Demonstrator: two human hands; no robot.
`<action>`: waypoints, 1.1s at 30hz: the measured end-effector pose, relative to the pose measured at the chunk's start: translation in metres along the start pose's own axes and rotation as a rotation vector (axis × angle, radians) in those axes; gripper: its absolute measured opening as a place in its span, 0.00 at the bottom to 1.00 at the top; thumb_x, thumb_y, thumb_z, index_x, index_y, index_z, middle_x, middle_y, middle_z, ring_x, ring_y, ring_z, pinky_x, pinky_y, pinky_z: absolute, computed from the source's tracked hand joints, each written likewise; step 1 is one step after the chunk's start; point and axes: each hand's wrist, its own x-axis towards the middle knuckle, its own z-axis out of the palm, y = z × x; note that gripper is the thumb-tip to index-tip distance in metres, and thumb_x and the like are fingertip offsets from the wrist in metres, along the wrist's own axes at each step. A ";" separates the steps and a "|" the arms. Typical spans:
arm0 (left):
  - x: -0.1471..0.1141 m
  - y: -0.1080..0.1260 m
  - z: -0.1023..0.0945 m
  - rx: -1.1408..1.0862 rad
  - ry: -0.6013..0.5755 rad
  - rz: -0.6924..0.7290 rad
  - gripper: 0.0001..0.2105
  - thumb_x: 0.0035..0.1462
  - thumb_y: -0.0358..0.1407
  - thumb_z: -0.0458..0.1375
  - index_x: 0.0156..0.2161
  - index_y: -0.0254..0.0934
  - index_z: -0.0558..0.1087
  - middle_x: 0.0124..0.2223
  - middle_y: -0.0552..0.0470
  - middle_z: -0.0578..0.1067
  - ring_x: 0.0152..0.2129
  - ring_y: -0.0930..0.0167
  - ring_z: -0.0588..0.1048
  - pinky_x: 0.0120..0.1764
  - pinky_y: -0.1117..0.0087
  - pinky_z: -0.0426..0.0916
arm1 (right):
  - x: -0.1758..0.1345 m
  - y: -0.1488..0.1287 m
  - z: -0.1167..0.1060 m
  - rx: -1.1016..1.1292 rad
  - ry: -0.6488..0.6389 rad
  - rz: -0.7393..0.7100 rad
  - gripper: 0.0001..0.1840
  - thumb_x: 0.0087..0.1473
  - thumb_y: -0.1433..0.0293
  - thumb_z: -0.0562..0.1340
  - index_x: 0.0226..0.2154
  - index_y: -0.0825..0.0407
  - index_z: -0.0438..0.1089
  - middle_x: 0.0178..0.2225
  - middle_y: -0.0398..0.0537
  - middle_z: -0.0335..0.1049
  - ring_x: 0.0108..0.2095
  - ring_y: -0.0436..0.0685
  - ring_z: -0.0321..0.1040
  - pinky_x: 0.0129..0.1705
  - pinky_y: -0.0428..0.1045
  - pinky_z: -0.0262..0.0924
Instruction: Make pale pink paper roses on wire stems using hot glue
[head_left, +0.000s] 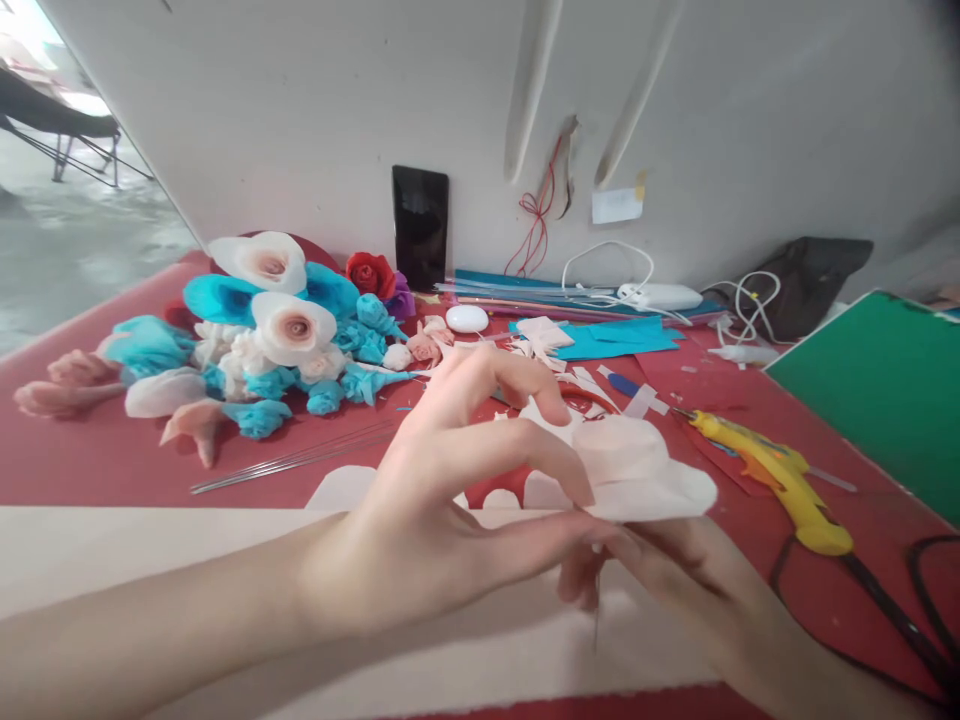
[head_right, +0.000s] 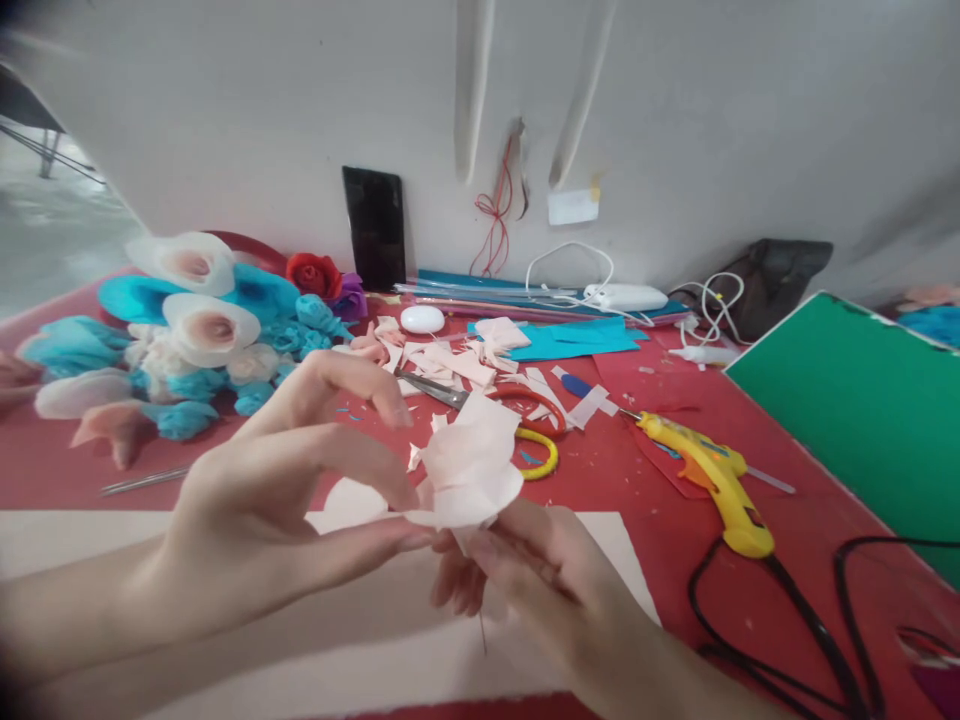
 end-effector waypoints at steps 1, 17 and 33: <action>0.001 0.001 -0.001 0.035 0.000 0.034 0.05 0.48 0.32 0.64 0.27 0.38 0.72 0.36 0.51 0.66 0.34 0.69 0.69 0.35 0.68 0.68 | -0.001 0.000 -0.001 -0.046 0.003 -0.035 0.15 0.63 0.62 0.52 0.33 0.51 0.71 0.29 0.44 0.72 0.32 0.48 0.68 0.36 0.42 0.63; 0.003 0.008 -0.006 0.186 0.045 0.120 0.08 0.47 0.23 0.58 0.26 0.39 0.67 0.29 0.55 0.69 0.27 0.73 0.68 0.40 0.65 0.64 | -0.003 -0.002 0.009 0.081 -0.025 0.046 0.20 0.61 0.56 0.52 0.34 0.54 0.69 0.28 0.51 0.70 0.30 0.54 0.69 0.35 0.50 0.66; -0.003 0.003 -0.001 0.046 0.015 0.081 0.12 0.52 0.21 0.52 0.36 0.40 0.72 0.25 0.56 0.68 0.24 0.73 0.65 0.35 0.66 0.61 | -0.003 0.009 0.016 0.441 -0.073 0.085 0.14 0.62 0.62 0.55 0.32 0.55 0.66 0.25 0.46 0.71 0.25 0.47 0.68 0.31 0.44 0.62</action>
